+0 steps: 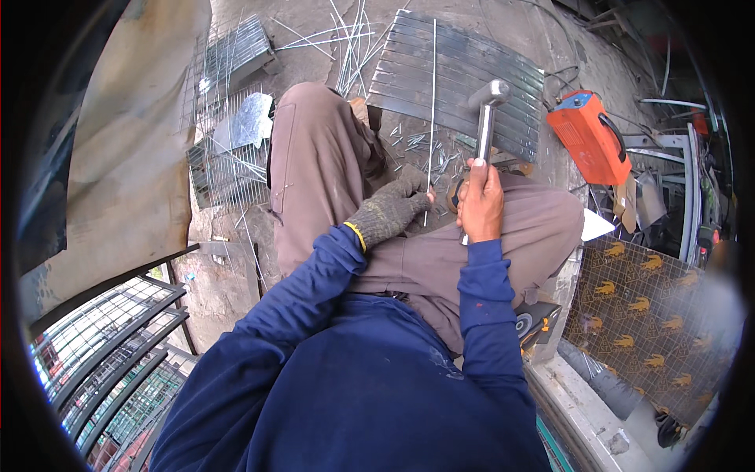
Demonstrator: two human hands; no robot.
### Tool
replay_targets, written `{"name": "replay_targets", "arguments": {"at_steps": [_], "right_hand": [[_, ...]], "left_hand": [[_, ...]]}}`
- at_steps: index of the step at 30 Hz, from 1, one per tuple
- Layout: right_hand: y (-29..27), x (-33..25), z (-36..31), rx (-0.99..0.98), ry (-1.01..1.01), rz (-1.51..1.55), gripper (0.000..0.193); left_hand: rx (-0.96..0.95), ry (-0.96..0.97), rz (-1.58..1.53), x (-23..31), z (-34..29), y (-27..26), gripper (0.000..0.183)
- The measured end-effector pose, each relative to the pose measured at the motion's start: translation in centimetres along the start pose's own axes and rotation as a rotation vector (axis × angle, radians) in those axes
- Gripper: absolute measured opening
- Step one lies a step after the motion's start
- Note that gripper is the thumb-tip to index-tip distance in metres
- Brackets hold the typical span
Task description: Hammering the ends of metal rods against a metal plate in a fabrication setting.
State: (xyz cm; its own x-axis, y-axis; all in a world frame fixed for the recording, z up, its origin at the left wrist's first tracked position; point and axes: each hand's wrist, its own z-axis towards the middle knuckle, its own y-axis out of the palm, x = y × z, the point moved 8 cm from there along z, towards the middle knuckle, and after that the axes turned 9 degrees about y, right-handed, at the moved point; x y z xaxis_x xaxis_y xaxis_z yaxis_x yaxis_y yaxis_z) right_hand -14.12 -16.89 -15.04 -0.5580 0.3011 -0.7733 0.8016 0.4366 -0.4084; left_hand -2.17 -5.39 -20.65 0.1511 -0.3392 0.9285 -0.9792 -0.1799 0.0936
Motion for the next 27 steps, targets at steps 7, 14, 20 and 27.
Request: {"name": "replay_targets", "arguments": {"at_steps": [7, 14, 20, 27], "right_hand": [[-1.2, 1.7, 1.1, -0.011, 0.102, 0.032, 0.043], [-1.3, 2.5, 2.2, 0.073, -0.04, -0.072, 0.044], [-0.9, 2.8, 2.7, 0.042, -0.016, -0.041, 0.045], [-0.9, 2.4, 2.5, 0.069, -0.06, -0.014, 0.043]], "left_hand": [[0.005, 0.022, -0.496, 9.6, -1.9, -1.1, 0.021], [-0.164, 0.04, -1.246, 16.6, -2.9, 0.8, 0.027], [-0.287, 0.113, -1.576, 19.5, -1.8, 1.7, 0.028], [-0.235, 0.211, -1.517, 21.6, -1.2, 1.9, 0.028]]}}
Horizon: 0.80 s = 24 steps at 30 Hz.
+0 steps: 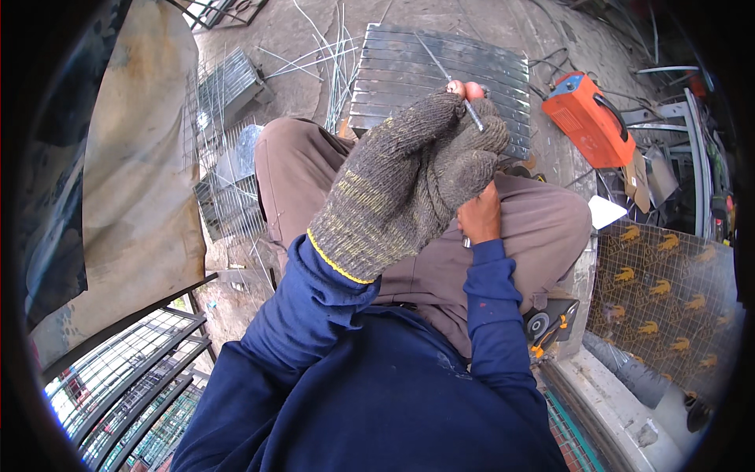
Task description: Hammering the ends of metal rods against a metal plate in a fabrication setting.
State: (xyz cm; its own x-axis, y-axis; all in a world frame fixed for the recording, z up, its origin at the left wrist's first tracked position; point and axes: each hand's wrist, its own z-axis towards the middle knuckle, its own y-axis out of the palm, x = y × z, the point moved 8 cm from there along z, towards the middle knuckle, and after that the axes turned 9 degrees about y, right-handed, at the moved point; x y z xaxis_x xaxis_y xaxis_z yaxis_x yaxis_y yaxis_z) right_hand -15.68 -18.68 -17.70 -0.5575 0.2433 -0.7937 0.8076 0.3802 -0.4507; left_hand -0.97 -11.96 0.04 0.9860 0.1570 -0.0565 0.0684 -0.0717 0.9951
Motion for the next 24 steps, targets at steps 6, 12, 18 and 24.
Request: {"name": "replay_targets", "arguments": {"at_steps": [6, 12, 18, 24], "right_hand": [[-0.1, 0.1, -0.1, -0.034, 0.04, 0.001, 0.043], [0.1, 0.2, -0.1, -0.047, 0.048, -0.027, 0.044], [-0.1, -0.1, -0.1, 0.005, -0.118, -0.12, 0.046], [-0.6, -2.0, -0.4, 0.048, -0.245, -0.045, 0.046]], "left_hand": [[-0.05, -0.074, -0.07, -0.3, -0.1, 1.0, 0.029], [-0.042, -0.071, -0.002, -0.1, -0.3, 0.8, 0.031], [-0.034, -0.052, 0.04, -0.8, -0.6, -0.1, 0.028], [0.158, -0.213, 0.566, -2.0, -3.9, -6.8, 0.023]]}}
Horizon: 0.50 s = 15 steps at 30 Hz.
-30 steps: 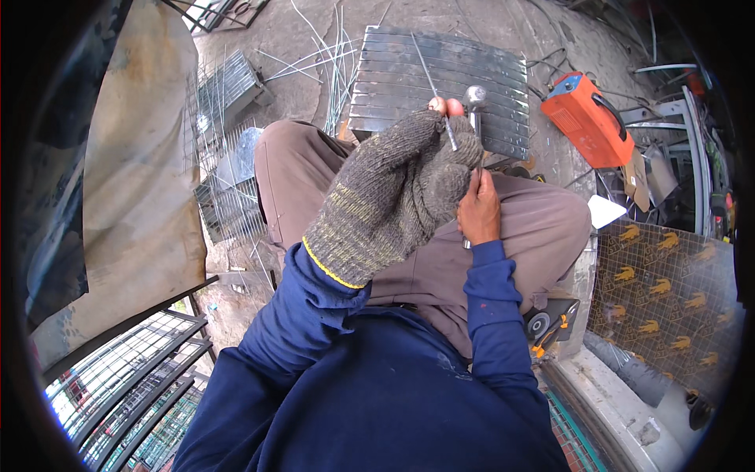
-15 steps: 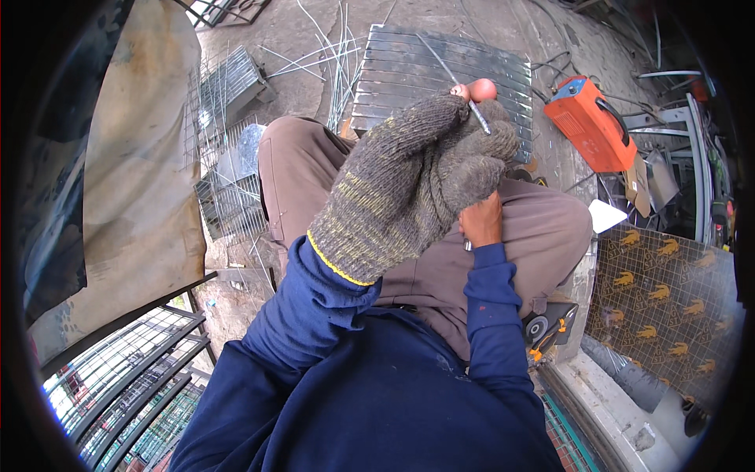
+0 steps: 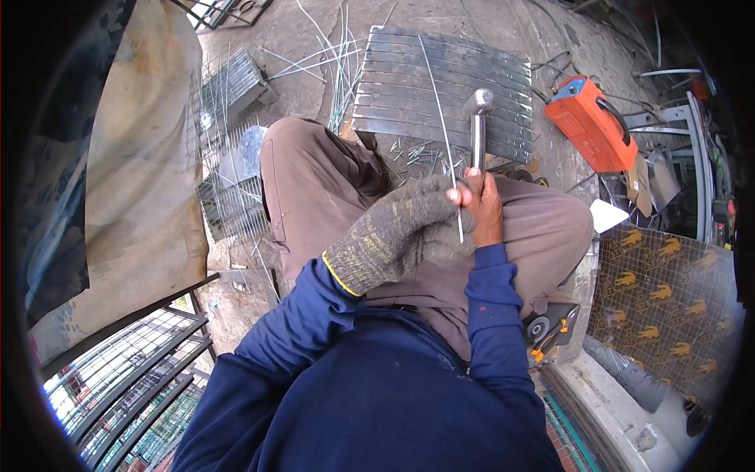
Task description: Hammering the ends of metal rods against a metal plate in a fabrication setting.
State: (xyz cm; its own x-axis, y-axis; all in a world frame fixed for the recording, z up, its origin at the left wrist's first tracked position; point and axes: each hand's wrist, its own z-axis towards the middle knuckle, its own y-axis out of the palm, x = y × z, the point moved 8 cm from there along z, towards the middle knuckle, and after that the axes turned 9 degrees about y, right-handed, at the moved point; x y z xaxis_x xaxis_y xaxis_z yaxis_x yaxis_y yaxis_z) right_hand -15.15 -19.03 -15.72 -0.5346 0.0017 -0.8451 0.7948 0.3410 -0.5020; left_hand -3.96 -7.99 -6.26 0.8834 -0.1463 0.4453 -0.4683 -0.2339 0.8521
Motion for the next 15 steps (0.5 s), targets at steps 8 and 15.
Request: {"name": "replay_targets", "arguments": {"at_steps": [8, 15], "right_hand": [[1.2, 1.2, -0.7, -0.166, 0.398, 0.198, 0.04], [1.6, 1.0, -1.1, -0.179, 0.448, 0.325, 0.046]], "left_hand": [[0.057, -0.056, 1.072, 3.8, 0.4, -9.9, 0.023], [0.025, 0.139, 2.435, 19.0, 2.2, -11.1, 0.026]]}}
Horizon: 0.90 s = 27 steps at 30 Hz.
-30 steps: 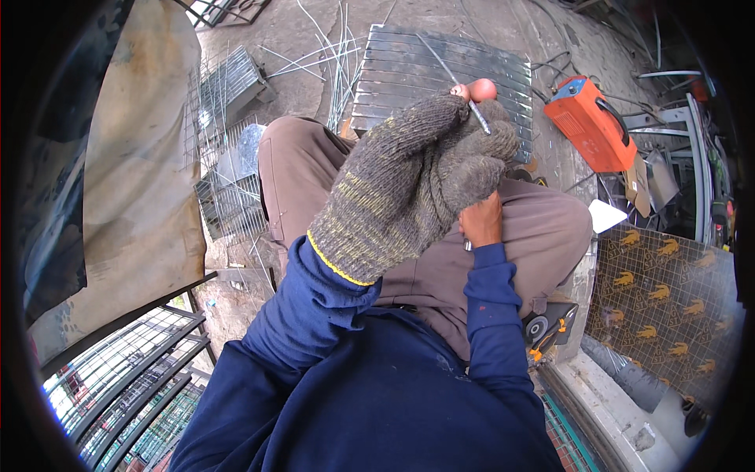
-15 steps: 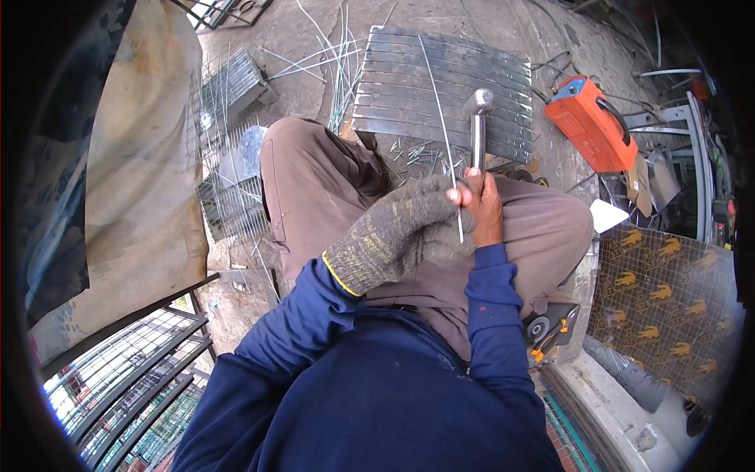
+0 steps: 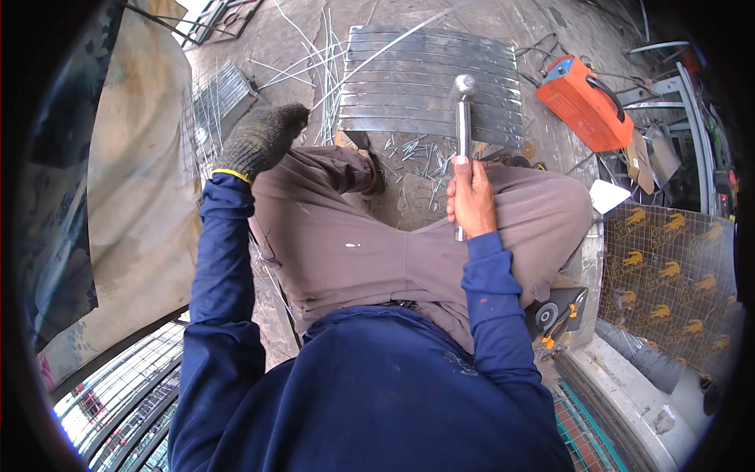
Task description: Hammering the ends of metal rods against a metal plate in a fabrication setting.
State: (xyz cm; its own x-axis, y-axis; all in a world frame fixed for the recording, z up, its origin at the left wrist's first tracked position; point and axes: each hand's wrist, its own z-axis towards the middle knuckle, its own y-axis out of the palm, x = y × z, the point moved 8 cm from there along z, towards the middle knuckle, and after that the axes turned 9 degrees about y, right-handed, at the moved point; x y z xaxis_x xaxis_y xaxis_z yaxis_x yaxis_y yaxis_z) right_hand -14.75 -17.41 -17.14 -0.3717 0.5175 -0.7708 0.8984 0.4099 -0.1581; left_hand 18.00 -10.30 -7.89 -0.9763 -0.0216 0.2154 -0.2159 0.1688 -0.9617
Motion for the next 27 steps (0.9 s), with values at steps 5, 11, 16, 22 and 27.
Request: {"name": "replay_targets", "arguments": {"at_steps": [5, 11, 16, 22, 27], "right_hand": [[0.2, -0.1, 0.3, -0.009, -0.035, 0.04, 0.047], [-0.1, 0.2, -0.6, -0.031, 0.022, 0.17, 0.044], [-1.7, 0.5, -1.9, 0.084, -0.035, 0.275, 0.04], [-3.0, -0.5, -2.7, 0.122, -0.08, 0.343, 0.042], [-3.3, 0.8, -1.7, 0.122, -0.043, 0.357, 0.041]], "left_hand": [[-0.115, -0.006, 0.037, -8.2, -2.4, 2.6, 0.026], [-0.147, -0.062, 0.072, -11.9, -3.5, 4.2, 0.027], [-0.143, -0.007, -0.031, -11.8, -3.8, 4.4, 0.029], [-0.135, -0.014, 0.008, -11.5, -3.7, 4.2, 0.029], [-0.119, -0.014, -0.019, -11.7, -3.3, 4.5, 0.03]]}}
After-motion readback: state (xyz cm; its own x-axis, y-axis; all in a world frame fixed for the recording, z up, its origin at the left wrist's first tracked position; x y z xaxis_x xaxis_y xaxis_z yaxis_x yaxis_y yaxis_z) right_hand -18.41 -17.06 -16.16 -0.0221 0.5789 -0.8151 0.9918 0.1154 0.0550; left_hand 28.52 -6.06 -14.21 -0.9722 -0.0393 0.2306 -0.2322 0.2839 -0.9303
